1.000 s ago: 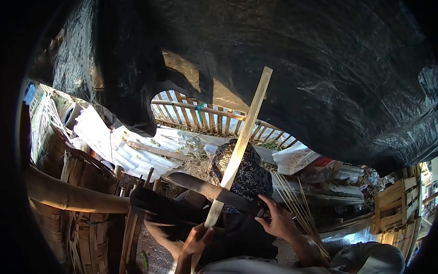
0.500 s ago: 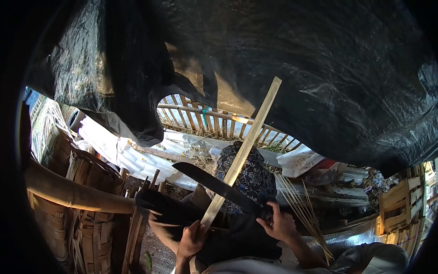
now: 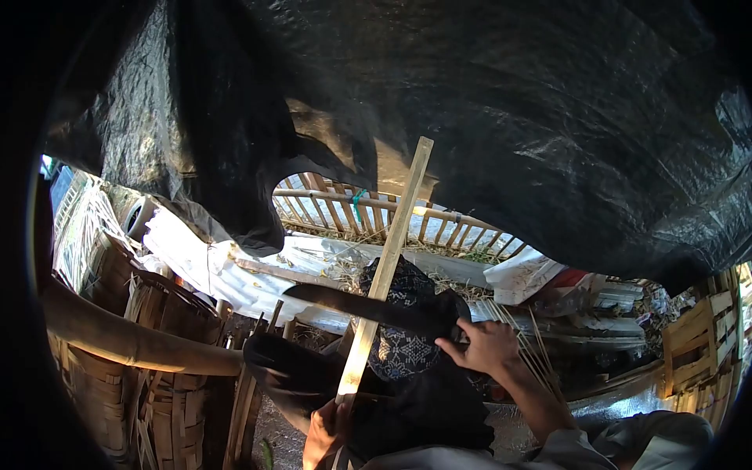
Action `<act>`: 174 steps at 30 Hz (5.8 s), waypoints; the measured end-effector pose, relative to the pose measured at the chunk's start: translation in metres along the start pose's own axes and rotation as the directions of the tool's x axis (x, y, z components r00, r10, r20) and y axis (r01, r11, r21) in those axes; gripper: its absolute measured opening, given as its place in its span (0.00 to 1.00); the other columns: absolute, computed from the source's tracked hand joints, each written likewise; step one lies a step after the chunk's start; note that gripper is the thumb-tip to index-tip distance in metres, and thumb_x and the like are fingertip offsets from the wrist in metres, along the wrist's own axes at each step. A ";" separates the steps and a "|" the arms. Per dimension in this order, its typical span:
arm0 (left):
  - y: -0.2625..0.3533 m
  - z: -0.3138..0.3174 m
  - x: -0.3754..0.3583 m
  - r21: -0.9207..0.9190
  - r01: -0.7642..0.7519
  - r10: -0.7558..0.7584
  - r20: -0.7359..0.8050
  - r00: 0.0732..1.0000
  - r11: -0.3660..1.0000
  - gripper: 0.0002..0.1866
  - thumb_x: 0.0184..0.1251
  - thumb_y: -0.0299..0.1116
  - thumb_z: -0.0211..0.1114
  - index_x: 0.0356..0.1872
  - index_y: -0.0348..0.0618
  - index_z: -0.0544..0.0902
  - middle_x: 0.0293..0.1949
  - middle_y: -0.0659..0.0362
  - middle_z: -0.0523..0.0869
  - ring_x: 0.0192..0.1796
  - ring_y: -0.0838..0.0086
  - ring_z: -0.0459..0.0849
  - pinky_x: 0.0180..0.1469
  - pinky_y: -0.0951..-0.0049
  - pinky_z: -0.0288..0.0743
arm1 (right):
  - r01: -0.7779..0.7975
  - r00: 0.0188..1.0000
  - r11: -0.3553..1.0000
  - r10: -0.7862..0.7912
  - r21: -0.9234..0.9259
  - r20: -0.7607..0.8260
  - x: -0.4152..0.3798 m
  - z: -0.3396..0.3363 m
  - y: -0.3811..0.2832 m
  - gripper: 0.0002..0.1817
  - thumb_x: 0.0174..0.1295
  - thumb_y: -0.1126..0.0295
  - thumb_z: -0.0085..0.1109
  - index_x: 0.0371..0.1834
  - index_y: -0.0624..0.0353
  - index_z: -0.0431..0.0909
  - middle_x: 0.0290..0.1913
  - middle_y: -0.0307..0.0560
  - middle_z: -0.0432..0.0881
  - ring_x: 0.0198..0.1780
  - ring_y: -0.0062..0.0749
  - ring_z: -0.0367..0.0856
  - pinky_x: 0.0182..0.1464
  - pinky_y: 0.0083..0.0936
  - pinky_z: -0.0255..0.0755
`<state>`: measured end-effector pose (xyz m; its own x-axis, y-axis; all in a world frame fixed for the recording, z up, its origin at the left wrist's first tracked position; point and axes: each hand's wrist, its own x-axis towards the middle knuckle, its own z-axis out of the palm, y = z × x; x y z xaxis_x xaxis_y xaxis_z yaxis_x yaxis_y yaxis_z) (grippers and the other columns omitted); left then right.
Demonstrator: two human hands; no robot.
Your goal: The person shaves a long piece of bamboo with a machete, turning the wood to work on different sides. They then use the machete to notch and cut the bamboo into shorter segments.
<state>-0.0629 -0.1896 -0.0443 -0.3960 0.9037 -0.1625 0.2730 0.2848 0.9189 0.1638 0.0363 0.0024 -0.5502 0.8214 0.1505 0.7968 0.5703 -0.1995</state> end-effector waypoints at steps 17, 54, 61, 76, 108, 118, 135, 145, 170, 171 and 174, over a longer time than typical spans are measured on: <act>0.037 0.000 0.098 -0.558 -0.028 0.098 0.096 0.990 0.830 0.13 0.69 0.36 0.57 0.38 0.34 0.73 0.28 0.61 0.79 0.28 0.81 0.77 0.30 0.78 0.74 | -0.035 0.976 0.978 -0.011 0.204 0.219 0.014 0.029 -0.019 0.31 0.54 0.37 0.54 0.34 0.58 0.80 0.21 0.48 0.81 0.30 0.48 0.83 0.33 0.40 0.77; 0.010 0.020 0.066 -0.651 0.277 -0.045 0.350 0.936 0.707 0.20 0.68 0.45 0.56 0.43 0.34 0.76 0.27 0.59 0.79 0.30 0.78 0.79 0.33 0.77 0.75 | 0.139 0.965 0.988 -0.149 0.062 0.218 0.019 0.003 -0.042 0.34 0.49 0.36 0.59 0.41 0.60 0.79 0.15 0.48 0.79 0.22 0.43 0.82 0.27 0.37 0.76; 0.009 0.021 0.089 -0.654 0.276 0.073 0.453 0.888 0.705 0.21 0.71 0.45 0.52 0.42 0.32 0.75 0.29 0.53 0.82 0.30 0.71 0.82 0.35 0.74 0.77 | 0.082 0.966 0.986 -0.115 0.148 0.231 0.017 0.002 -0.039 0.39 0.48 0.33 0.57 0.44 0.62 0.77 0.21 0.51 0.81 0.27 0.46 0.84 0.30 0.36 0.77; 0.014 0.031 0.083 -0.731 0.482 -0.069 0.517 0.853 0.483 0.25 0.70 0.55 0.49 0.38 0.37 0.74 0.22 0.66 0.66 0.22 0.85 0.61 0.20 0.85 0.55 | -0.460 0.851 0.470 -0.010 0.754 0.525 -0.015 0.008 -0.033 0.23 0.64 0.52 0.54 0.52 0.59 0.70 0.16 0.36 0.70 0.16 0.21 0.69 0.19 0.21 0.66; 0.004 0.076 0.079 -0.306 -0.010 0.019 0.024 1.000 0.952 0.19 0.73 0.41 0.46 0.31 0.36 0.75 0.14 0.54 0.73 0.17 0.71 0.73 0.22 0.69 0.64 | 0.162 0.933 0.986 -0.167 0.042 0.318 0.001 0.001 -0.020 0.27 0.52 0.38 0.55 0.28 0.54 0.80 0.14 0.49 0.77 0.21 0.46 0.81 0.27 0.40 0.75; 0.027 0.070 0.073 -0.547 0.214 -0.112 0.214 0.970 0.809 0.21 0.73 0.50 0.46 0.27 0.44 0.71 0.16 0.70 0.67 0.18 0.88 0.63 0.20 0.83 0.52 | 0.093 0.995 0.991 -0.090 0.097 -0.039 0.049 0.004 0.007 0.27 0.58 0.43 0.52 0.29 0.60 0.80 0.18 0.55 0.79 0.25 0.52 0.81 0.27 0.38 0.76; 0.049 0.046 0.064 -0.672 0.503 -0.222 0.463 0.858 0.543 0.19 0.68 0.52 0.54 0.29 0.45 0.71 0.18 0.70 0.64 0.19 0.87 0.59 0.21 0.83 0.53 | 0.057 0.998 0.983 -0.058 0.176 0.004 0.041 0.006 0.001 0.29 0.56 0.40 0.52 0.32 0.60 0.80 0.19 0.54 0.80 0.27 0.50 0.83 0.30 0.44 0.77; 0.037 0.053 0.062 -0.653 0.487 -0.207 0.461 0.863 0.580 0.21 0.70 0.53 0.50 0.29 0.45 0.71 0.17 0.69 0.65 0.18 0.86 0.61 0.19 0.83 0.53 | 0.090 0.992 0.993 -0.097 0.078 0.084 0.041 -0.009 -0.004 0.30 0.56 0.39 0.53 0.29 0.61 0.79 0.17 0.52 0.79 0.23 0.47 0.82 0.27 0.37 0.77; 0.032 0.063 0.062 -0.626 0.251 -0.055 0.316 0.947 0.738 0.18 0.72 0.44 0.49 0.29 0.40 0.74 0.16 0.69 0.71 0.15 0.88 0.68 0.16 0.85 0.57 | 0.186 0.981 0.982 -0.186 0.015 0.056 0.084 -0.025 0.034 0.29 0.58 0.41 0.52 0.28 0.61 0.81 0.18 0.54 0.79 0.25 0.49 0.82 0.29 0.40 0.74; 0.035 0.062 0.060 -0.598 0.269 -0.076 0.327 0.942 0.755 0.18 0.72 0.44 0.49 0.28 0.41 0.74 0.15 0.69 0.71 0.15 0.88 0.68 0.16 0.85 0.57 | 0.060 0.989 0.998 -0.057 -0.019 0.140 0.097 -0.027 0.042 0.29 0.59 0.41 0.51 0.29 0.61 0.82 0.18 0.55 0.78 0.25 0.49 0.82 0.30 0.39 0.74; 0.026 0.066 0.058 -0.560 0.229 -0.053 0.312 0.948 0.797 0.19 0.73 0.44 0.48 0.28 0.40 0.73 0.14 0.67 0.70 0.13 0.86 0.67 0.15 0.83 0.57 | -0.153 0.987 0.961 0.161 0.229 -0.015 0.131 -0.022 0.064 0.31 0.60 0.41 0.49 0.24 0.62 0.81 0.13 0.51 0.75 0.22 0.44 0.81 0.27 0.37 0.73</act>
<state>-0.0208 -0.1086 -0.0534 -0.1161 0.9420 -0.3149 -0.3636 0.2547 0.8960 0.1484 0.1804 0.0307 -0.4109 0.9022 0.1313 0.7931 0.4248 -0.4365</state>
